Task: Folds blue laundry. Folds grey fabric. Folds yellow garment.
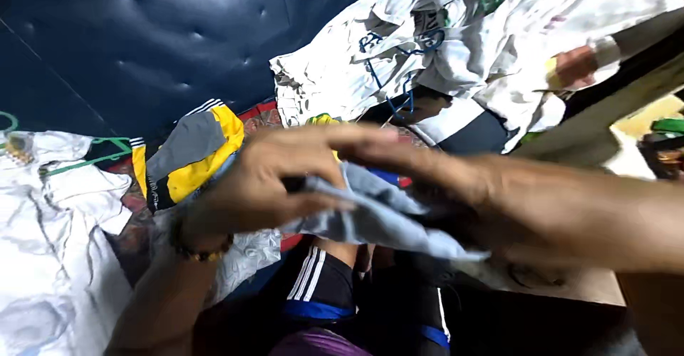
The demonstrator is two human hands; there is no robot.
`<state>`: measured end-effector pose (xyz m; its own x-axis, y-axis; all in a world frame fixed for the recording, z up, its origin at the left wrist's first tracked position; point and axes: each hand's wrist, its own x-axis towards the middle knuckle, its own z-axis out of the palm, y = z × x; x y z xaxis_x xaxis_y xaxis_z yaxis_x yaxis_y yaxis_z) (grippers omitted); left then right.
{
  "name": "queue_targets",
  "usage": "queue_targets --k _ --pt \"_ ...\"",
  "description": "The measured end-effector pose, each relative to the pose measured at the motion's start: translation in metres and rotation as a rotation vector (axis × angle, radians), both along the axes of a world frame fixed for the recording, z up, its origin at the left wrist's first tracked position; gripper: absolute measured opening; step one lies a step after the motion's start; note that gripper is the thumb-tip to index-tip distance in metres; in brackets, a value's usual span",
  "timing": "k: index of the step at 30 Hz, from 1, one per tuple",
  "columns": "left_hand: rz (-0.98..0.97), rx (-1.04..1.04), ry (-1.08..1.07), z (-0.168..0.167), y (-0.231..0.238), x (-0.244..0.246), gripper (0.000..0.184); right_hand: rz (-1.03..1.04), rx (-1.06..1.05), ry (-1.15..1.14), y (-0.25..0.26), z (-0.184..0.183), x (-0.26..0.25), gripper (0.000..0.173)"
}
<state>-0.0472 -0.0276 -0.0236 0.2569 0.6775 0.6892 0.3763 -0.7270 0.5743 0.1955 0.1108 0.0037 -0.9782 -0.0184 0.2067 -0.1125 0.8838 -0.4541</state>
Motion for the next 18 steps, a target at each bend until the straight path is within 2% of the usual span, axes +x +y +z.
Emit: queue_targets --k 1,3,6,7,10,13,16,18 --pt "0.047 -0.009 0.027 0.007 0.004 -0.011 0.011 0.013 -0.056 -0.029 0.007 0.011 -0.013 0.090" --pt "0.229 -0.055 0.105 0.015 0.016 -0.038 0.010 -0.028 0.003 0.006 0.025 0.021 -0.043 0.074" --pt "0.470 -0.168 0.144 0.014 0.035 -0.083 0.020 -0.189 0.190 0.058 0.045 0.018 -0.089 0.020" --pt "0.534 -0.181 0.170 0.015 0.037 -0.095 0.023 -0.246 0.237 0.064 0.048 0.013 -0.104 0.010" --pt "0.730 -0.139 0.297 0.025 0.030 -0.120 0.034 -0.408 0.221 0.120 0.046 0.005 -0.138 0.012" --pt "0.822 -0.029 0.375 0.024 0.006 -0.128 0.021 -0.413 0.091 0.331 0.034 -0.011 -0.158 0.017" --pt "0.850 0.020 0.449 -0.011 -0.021 -0.109 0.015 -0.340 0.073 0.500 0.020 -0.052 -0.163 0.016" --pt "0.874 -0.056 0.447 -0.061 -0.034 -0.092 0.012 -0.325 0.067 0.456 0.011 -0.096 -0.157 0.015"
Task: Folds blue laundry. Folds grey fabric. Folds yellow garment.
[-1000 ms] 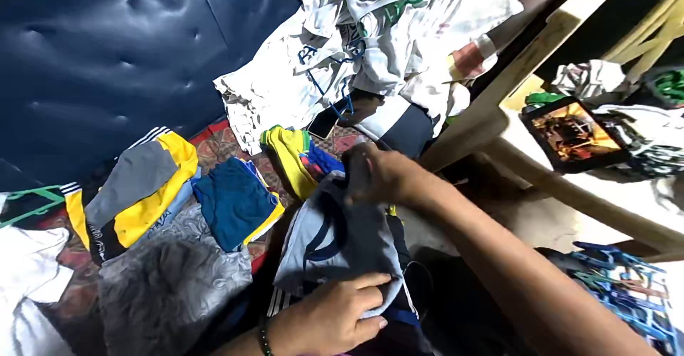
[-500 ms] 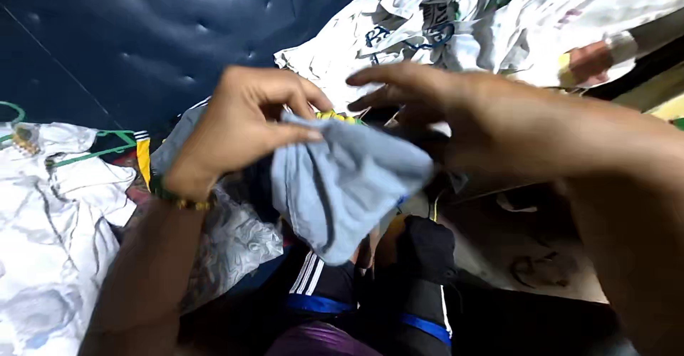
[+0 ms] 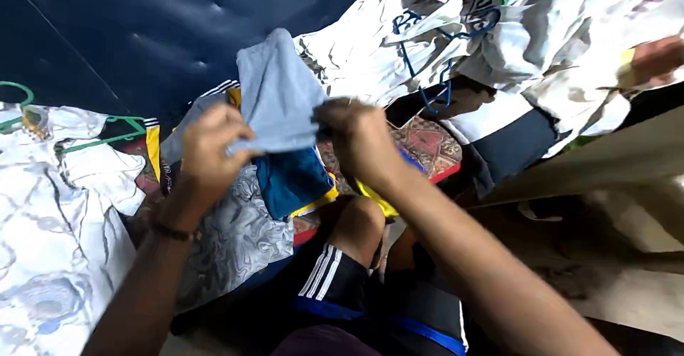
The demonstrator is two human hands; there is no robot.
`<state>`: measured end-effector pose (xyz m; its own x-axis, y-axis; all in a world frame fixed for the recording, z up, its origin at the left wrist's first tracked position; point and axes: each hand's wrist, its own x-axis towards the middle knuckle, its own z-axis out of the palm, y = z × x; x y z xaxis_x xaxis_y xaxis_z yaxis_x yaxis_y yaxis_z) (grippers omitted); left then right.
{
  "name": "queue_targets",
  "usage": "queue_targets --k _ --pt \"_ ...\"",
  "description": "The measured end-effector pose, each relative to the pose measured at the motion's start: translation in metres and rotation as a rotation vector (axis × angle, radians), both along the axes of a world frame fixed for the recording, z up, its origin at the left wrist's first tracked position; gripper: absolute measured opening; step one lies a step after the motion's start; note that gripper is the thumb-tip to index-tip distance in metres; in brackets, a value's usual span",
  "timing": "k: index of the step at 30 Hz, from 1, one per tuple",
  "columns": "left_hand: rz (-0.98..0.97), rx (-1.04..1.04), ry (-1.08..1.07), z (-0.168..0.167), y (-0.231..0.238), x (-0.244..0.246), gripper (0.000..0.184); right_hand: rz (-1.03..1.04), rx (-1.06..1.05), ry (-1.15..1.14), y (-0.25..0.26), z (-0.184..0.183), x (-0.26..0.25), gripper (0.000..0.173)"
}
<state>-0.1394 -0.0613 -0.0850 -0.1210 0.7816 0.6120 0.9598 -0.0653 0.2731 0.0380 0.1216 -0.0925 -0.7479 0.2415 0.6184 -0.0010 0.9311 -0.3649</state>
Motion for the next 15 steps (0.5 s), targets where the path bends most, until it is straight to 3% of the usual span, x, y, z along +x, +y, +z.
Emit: queue_targets --k 2,4,6,8,10,12,14,15 --pt "0.061 -0.168 -0.109 -0.068 -0.009 0.015 0.011 -0.011 -0.069 -0.159 -0.010 -0.055 0.012 0.018" --pt "0.076 -0.477 -0.268 -0.126 -0.017 0.033 0.013 -0.024 -0.158 -0.412 -0.019 -0.104 0.025 0.020" --pt "0.055 -0.572 -0.313 -0.156 -0.018 0.049 0.013 -0.020 -0.217 -0.615 -0.023 -0.128 0.034 0.024" --pt "0.079 -0.635 -0.345 -0.144 -0.011 0.058 0.013 -0.045 -0.211 -0.567 -0.026 -0.135 0.037 0.024" --pt "0.134 -0.731 -0.412 -0.110 0.002 0.060 0.027 -0.068 -0.246 -0.557 -0.025 -0.134 0.038 0.023" --pt "0.201 -0.569 -0.386 -0.091 0.019 0.064 0.037 -0.066 -0.292 -0.583 -0.023 -0.129 0.038 0.022" --pt "0.239 -0.311 -0.291 -0.101 0.043 0.062 0.046 -0.057 -0.404 -0.566 -0.018 -0.125 0.039 0.023" --pt "0.258 -0.283 -0.258 -0.112 0.056 0.058 0.059 -0.078 -0.494 -0.497 -0.013 -0.124 0.040 0.024"
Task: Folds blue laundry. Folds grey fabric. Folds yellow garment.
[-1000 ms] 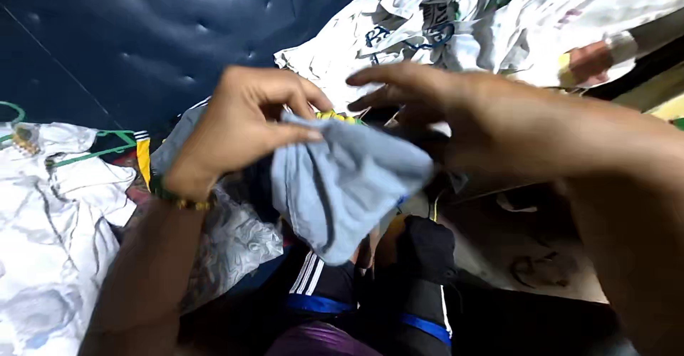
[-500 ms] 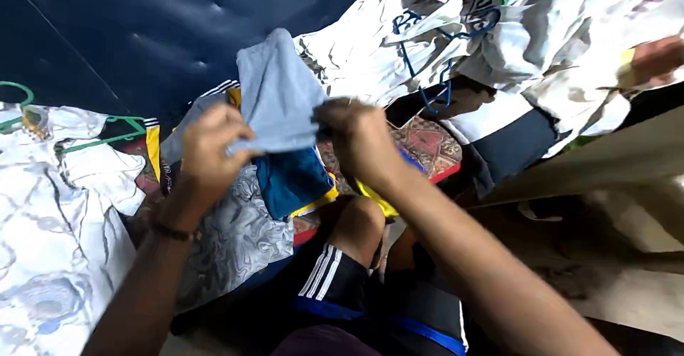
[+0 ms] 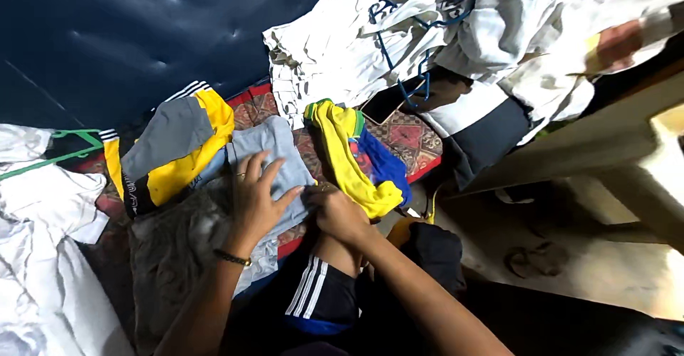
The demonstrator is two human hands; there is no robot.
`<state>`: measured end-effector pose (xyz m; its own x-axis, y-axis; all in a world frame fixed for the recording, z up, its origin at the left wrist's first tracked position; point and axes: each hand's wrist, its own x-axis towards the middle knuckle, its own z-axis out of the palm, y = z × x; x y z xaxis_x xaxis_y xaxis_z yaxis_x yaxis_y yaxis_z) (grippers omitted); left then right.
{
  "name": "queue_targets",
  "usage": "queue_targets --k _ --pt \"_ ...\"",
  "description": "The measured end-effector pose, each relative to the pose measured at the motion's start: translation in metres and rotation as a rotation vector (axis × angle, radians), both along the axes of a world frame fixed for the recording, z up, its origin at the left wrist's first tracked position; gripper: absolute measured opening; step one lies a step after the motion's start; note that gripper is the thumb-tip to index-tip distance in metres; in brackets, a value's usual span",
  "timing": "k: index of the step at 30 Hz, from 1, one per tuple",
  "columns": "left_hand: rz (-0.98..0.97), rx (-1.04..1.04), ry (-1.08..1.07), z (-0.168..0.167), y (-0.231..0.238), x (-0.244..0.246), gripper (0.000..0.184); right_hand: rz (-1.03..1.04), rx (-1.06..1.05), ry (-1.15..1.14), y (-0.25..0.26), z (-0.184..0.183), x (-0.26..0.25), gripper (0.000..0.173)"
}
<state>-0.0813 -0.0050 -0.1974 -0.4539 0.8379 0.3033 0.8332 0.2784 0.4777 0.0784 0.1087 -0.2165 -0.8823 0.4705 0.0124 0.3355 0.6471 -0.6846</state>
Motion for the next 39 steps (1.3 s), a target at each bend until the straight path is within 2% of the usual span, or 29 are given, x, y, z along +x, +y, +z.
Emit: queue_targets --k 2,4,5,9,11,13,15,17,18,20,21,22,25,26,27,28,29,30,31,32,33,35,37,38,39 --pt "0.028 -0.209 -0.013 -0.031 0.024 -0.012 0.088 -0.205 -0.126 0.168 0.016 0.001 0.002 0.023" --pt "0.054 -0.469 -0.067 -0.056 0.038 -0.020 0.095 -0.395 -0.151 0.200 0.041 0.000 0.004 0.028" --pt "0.061 -0.510 -0.080 -0.058 0.041 -0.021 0.097 -0.462 -0.158 0.180 0.058 -0.001 0.003 0.029" --pt "0.070 -0.538 -0.074 -0.055 0.040 -0.020 0.100 -0.611 -0.212 0.036 0.109 -0.014 -0.015 0.029" --pt "0.077 -0.534 -0.073 -0.054 0.041 -0.019 0.101 -0.620 -0.231 -0.082 0.121 -0.015 -0.030 0.035" --pt "0.070 -0.553 -0.090 -0.050 0.042 -0.019 0.102 -0.602 -0.243 -0.178 0.125 -0.005 -0.041 0.032" --pt "0.048 -0.553 -0.138 -0.045 0.041 -0.023 0.101 -0.604 -0.285 -0.077 0.128 0.006 -0.042 0.026" --pt "0.045 -0.346 -0.240 -0.041 0.038 -0.028 0.086 -0.597 -0.388 0.126 0.131 0.021 -0.033 0.018" --pt "0.071 -0.159 -0.263 -0.039 0.040 -0.027 0.068 -0.569 -0.490 0.216 0.131 0.032 -0.025 0.015" --pt "0.134 0.176 -0.287 -0.021 0.050 -0.012 0.038 -0.437 -0.738 0.369 0.129 0.055 -0.003 0.020" --pt "0.136 0.284 -0.344 -0.007 0.058 0.001 0.036 -0.329 -0.838 0.440 0.127 0.065 0.010 0.024" --pt "0.115 0.326 -0.441 0.007 0.067 0.012 0.045 -0.225 -0.893 0.503 0.124 0.076 0.024 0.025" --pt "0.018 0.287 -0.668 0.032 0.099 0.032 0.109 0.075 -0.845 0.638 0.111 0.103 0.061 0.021" --pt "-0.023 0.223 -0.678 0.040 0.110 0.034 0.122 0.210 -0.793 0.693 0.108 0.111 0.073 0.015" --pt "-0.085 0.150 -0.659 0.050 0.118 0.035 0.122 0.345 -0.731 0.756 0.105 0.119 0.084 0.010" --pt "-0.170 0.079 -0.623 0.061 0.121 0.038 0.108 0.439 -0.663 0.825 0.100 0.128 0.095 0.009" --pt "-0.270 0.046 -0.584 0.074 0.123 0.042 0.077 0.462 -0.618 0.900 0.094 0.138 0.106 0.009" --pt "-0.410 0.050 -0.576 0.088 0.125 0.045 0.047 0.430 -0.601 0.977 0.089 0.146 0.117 0.007" --pt "-0.541 0.060 -0.595 0.101 0.126 0.047 0.027 0.351 -0.589 1.051 0.085 0.153 0.129 0.002" --pt "-0.677 0.079 -0.648 0.111 0.126 0.050 0.017 0.268 -0.568 1.103 0.083 0.158 0.142 0.011" --pt "-0.788 0.083 -0.722 0.118 0.126 0.052 0.013 0.193 -0.548 1.139 0.084 0.162 0.155 0.025" --pt "-0.919 0.076 -0.862 0.134 0.120 0.056 0.020 0.114 -0.530 1.173 0.087 0.165 0.179 0.048" --pt "-0.979 0.052 -0.957 0.148 0.110 0.054 0.015 0.105 -0.537 1.201 0.084 0.165 0.197 0.050" --pt "-0.992 0.021 -0.900 0.155 0.105 0.051 0.014 0.099 -0.515 1.197 0.080 0.164 0.204 0.049" --pt "-0.974 -0.014 -0.760 0.160 0.100 0.049 0.027 0.083 -0.476 1.180 0.075 0.163 0.211 0.046"
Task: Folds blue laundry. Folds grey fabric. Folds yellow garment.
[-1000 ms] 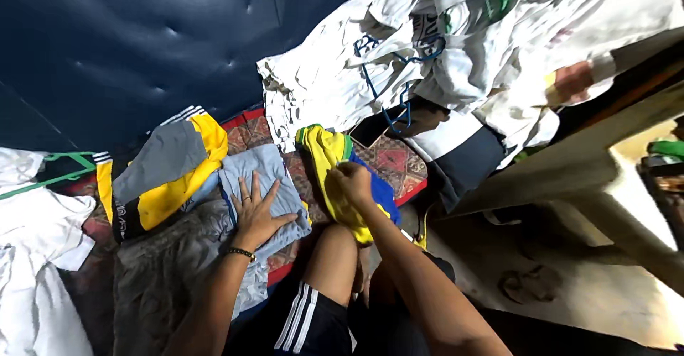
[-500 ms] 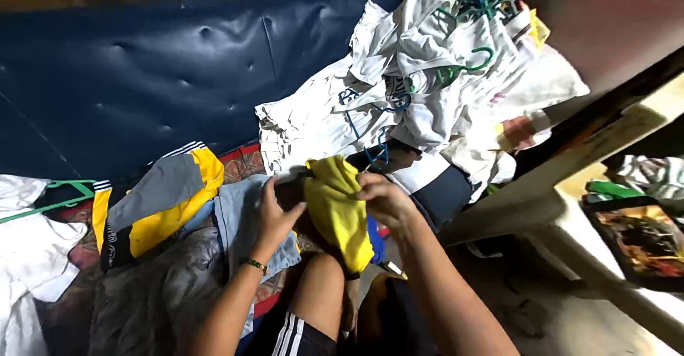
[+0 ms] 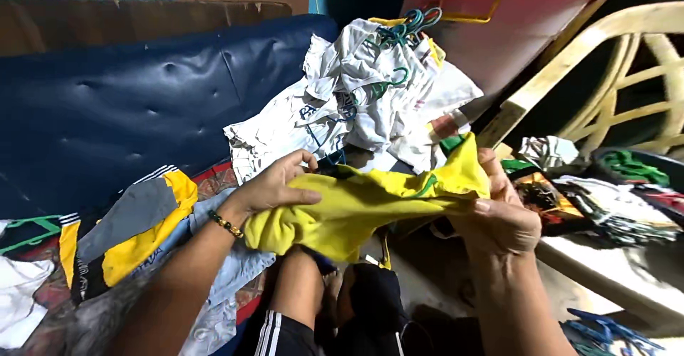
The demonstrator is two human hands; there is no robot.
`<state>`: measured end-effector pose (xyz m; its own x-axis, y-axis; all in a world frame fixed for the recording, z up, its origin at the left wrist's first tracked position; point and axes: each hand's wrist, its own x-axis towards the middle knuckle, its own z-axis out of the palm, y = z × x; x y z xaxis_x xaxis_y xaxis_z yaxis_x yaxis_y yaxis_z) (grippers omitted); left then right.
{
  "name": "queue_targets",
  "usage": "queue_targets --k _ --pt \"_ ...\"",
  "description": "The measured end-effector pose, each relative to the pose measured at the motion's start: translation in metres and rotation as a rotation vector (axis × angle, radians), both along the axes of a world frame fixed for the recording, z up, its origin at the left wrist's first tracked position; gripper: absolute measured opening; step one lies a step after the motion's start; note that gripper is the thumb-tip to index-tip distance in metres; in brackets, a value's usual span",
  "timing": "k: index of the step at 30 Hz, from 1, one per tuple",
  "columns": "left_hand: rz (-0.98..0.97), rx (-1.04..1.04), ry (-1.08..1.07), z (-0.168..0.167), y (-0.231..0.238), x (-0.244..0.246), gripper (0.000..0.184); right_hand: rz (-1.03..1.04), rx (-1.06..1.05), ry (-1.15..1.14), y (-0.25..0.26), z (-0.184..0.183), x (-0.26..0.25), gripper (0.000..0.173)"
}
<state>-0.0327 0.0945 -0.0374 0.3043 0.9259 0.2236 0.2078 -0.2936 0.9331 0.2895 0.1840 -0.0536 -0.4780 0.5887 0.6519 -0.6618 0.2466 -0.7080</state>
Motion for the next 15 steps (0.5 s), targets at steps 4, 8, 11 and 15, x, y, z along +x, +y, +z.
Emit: queue_targets --k 4,8,11,15 --pt "0.178 0.321 0.725 -0.012 -0.042 0.013 0.021 -0.180 0.079 -0.214 -0.025 -0.026 0.036 0.034" --pt "-0.045 -0.078 0.867 -0.077 -0.099 0.042 0.027 -0.387 -0.190 -0.515 -0.048 -0.105 0.062 0.026" --pt "-0.119 -0.290 0.904 -0.129 -0.124 0.061 0.053 -0.569 -0.178 -0.908 -0.069 -0.160 0.066 0.017" --pt "0.146 0.082 0.813 -0.154 -0.140 0.055 0.046 -0.824 0.217 -1.198 -0.091 -0.175 0.057 0.030"
